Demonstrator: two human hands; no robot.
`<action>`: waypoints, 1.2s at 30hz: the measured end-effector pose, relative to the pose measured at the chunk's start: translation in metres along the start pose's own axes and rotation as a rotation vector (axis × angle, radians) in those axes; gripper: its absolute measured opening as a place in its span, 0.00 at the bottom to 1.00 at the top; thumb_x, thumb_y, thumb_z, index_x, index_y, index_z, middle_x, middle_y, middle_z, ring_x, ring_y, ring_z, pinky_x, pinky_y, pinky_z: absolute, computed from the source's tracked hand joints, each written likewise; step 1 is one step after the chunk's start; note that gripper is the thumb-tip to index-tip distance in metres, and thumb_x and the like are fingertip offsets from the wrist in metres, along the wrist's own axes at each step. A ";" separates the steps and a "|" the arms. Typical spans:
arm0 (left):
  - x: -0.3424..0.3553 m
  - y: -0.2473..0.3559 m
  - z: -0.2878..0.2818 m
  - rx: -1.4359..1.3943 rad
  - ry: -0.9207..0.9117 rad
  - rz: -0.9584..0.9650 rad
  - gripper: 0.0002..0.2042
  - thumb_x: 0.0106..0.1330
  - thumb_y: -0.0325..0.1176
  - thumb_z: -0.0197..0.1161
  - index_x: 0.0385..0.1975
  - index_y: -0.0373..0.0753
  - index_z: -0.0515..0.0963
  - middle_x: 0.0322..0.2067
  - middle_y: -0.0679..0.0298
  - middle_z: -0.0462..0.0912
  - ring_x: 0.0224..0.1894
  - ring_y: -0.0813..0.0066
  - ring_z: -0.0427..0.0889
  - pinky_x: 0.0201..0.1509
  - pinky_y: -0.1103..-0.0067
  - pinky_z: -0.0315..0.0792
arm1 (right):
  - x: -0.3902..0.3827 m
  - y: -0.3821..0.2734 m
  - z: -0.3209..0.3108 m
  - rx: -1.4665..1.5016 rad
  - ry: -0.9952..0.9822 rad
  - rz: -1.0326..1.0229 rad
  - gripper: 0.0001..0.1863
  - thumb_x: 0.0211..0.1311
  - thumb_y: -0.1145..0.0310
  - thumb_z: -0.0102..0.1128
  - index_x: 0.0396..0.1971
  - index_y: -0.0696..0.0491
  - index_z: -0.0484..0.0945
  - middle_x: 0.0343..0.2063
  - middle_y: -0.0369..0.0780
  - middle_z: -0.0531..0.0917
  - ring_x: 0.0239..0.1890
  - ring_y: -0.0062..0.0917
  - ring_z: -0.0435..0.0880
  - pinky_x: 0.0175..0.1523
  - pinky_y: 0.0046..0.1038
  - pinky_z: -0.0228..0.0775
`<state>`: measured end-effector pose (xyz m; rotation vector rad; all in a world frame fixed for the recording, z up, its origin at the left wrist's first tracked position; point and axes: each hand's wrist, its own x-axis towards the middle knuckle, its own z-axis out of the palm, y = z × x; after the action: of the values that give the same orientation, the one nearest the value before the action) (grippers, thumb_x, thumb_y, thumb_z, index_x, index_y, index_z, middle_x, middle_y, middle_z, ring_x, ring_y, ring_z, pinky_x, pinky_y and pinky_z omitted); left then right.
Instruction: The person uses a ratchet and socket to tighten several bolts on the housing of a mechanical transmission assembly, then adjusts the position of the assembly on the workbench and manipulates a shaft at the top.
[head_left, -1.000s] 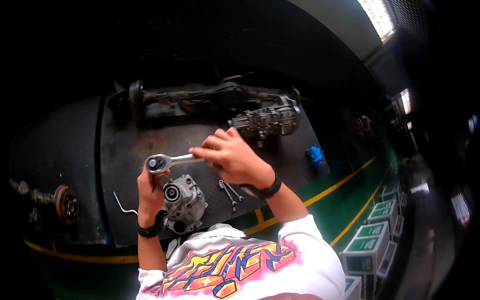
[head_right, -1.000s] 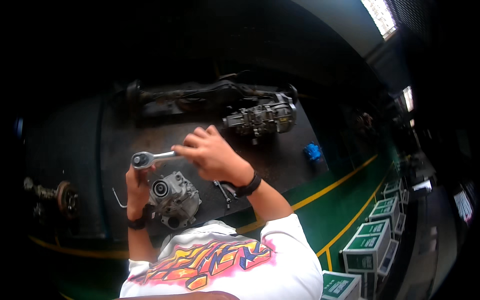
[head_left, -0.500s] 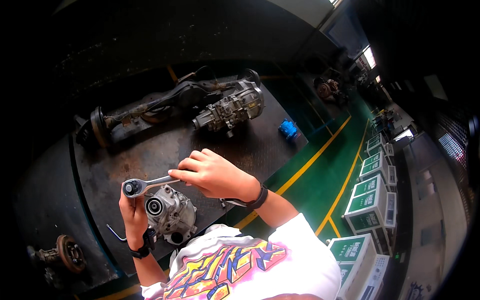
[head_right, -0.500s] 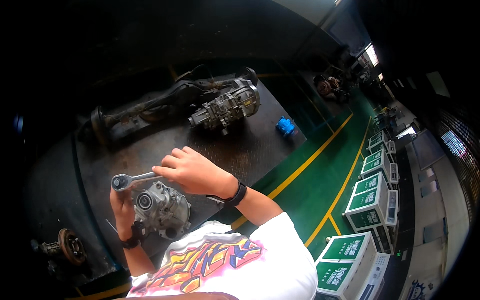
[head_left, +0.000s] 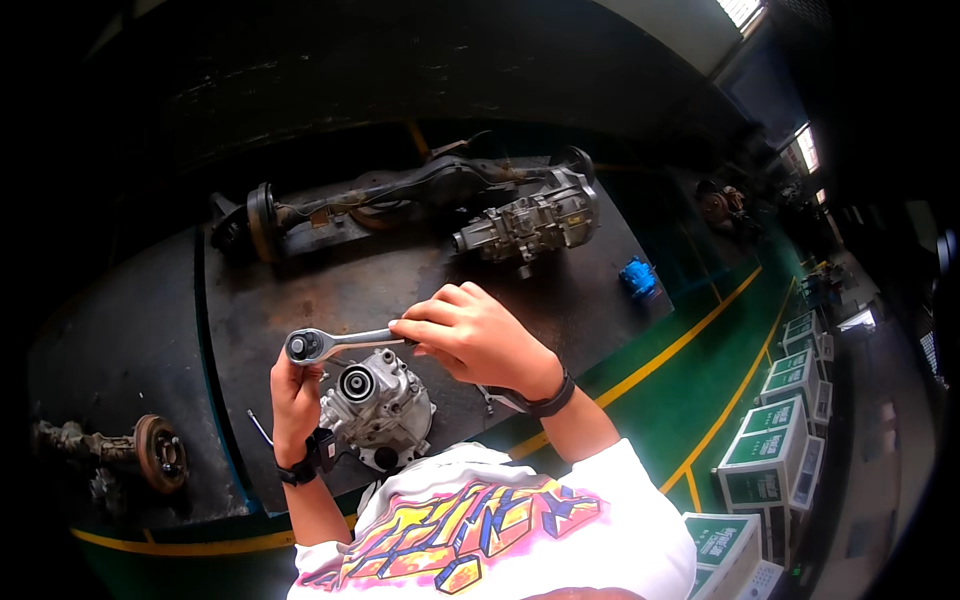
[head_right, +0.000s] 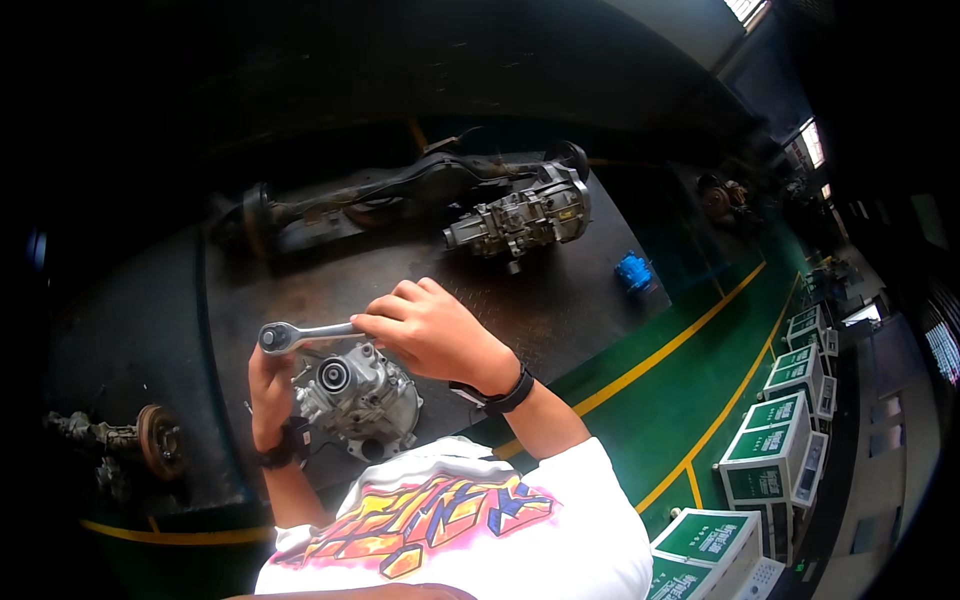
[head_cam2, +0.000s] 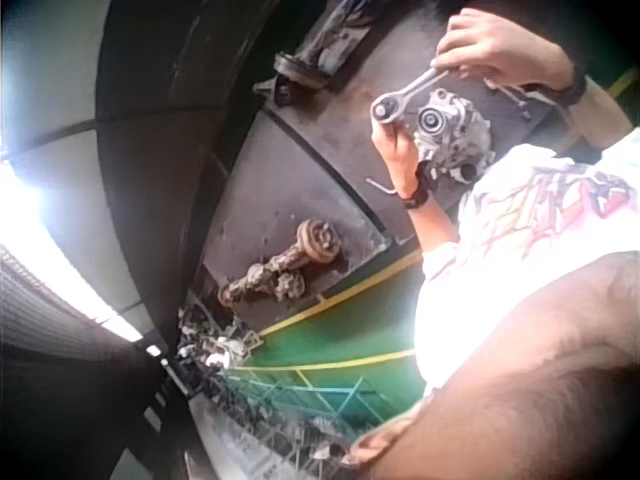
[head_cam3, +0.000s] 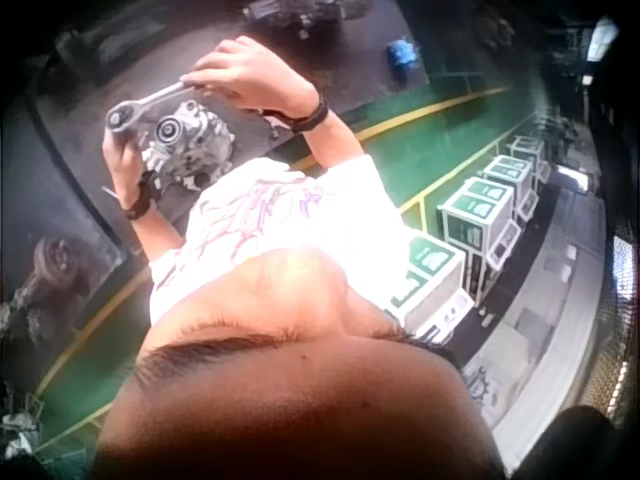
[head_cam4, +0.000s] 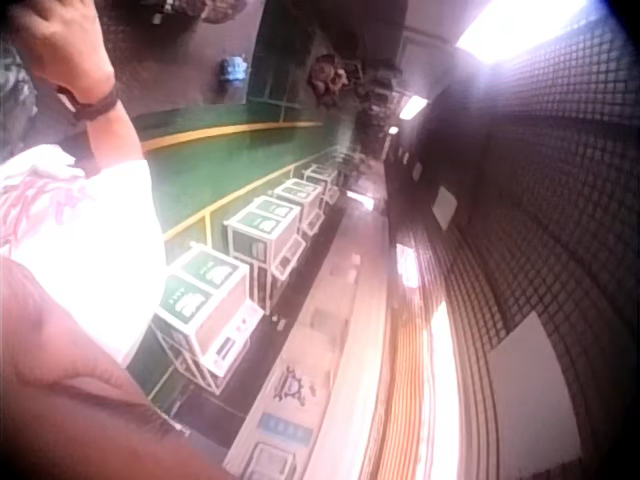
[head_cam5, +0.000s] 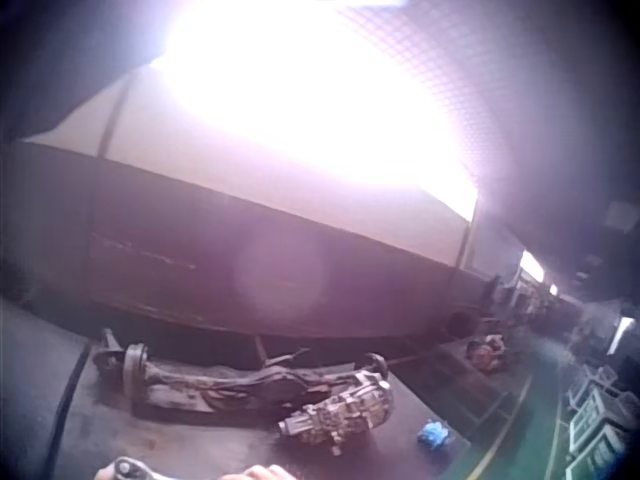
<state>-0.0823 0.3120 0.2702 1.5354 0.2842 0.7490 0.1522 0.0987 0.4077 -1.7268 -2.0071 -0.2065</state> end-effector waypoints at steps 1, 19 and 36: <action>-0.002 -0.005 -0.004 -0.030 -0.010 -0.003 0.09 0.83 0.26 0.61 0.56 0.33 0.80 0.49 0.63 0.90 0.48 0.80 0.84 0.52 0.81 0.75 | 0.002 -0.001 -0.004 -0.036 0.000 0.056 0.22 0.63 0.68 0.77 0.58 0.48 0.87 0.48 0.35 0.89 0.50 0.34 0.84 0.55 0.39 0.71; 0.016 -0.006 0.024 0.224 0.159 0.005 0.11 0.75 0.15 0.55 0.51 0.29 0.80 0.42 0.61 0.88 0.47 0.77 0.85 0.55 0.77 0.78 | -0.027 -0.017 0.000 0.082 -0.038 0.138 0.28 0.65 0.61 0.78 0.60 0.61 0.84 0.42 0.45 0.86 0.45 0.40 0.85 0.52 0.39 0.78; 0.011 0.009 0.033 0.232 0.082 -0.027 0.12 0.79 0.14 0.55 0.56 0.30 0.78 0.50 0.57 0.89 0.57 0.68 0.88 0.67 0.70 0.79 | -0.040 -0.015 -0.006 0.161 -0.066 0.154 0.29 0.63 0.68 0.77 0.62 0.62 0.82 0.44 0.45 0.85 0.45 0.39 0.84 0.51 0.39 0.77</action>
<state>-0.0563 0.2914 0.2836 1.7171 0.4655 0.7793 0.1425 0.0579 0.3980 -1.7942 -1.8696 0.0619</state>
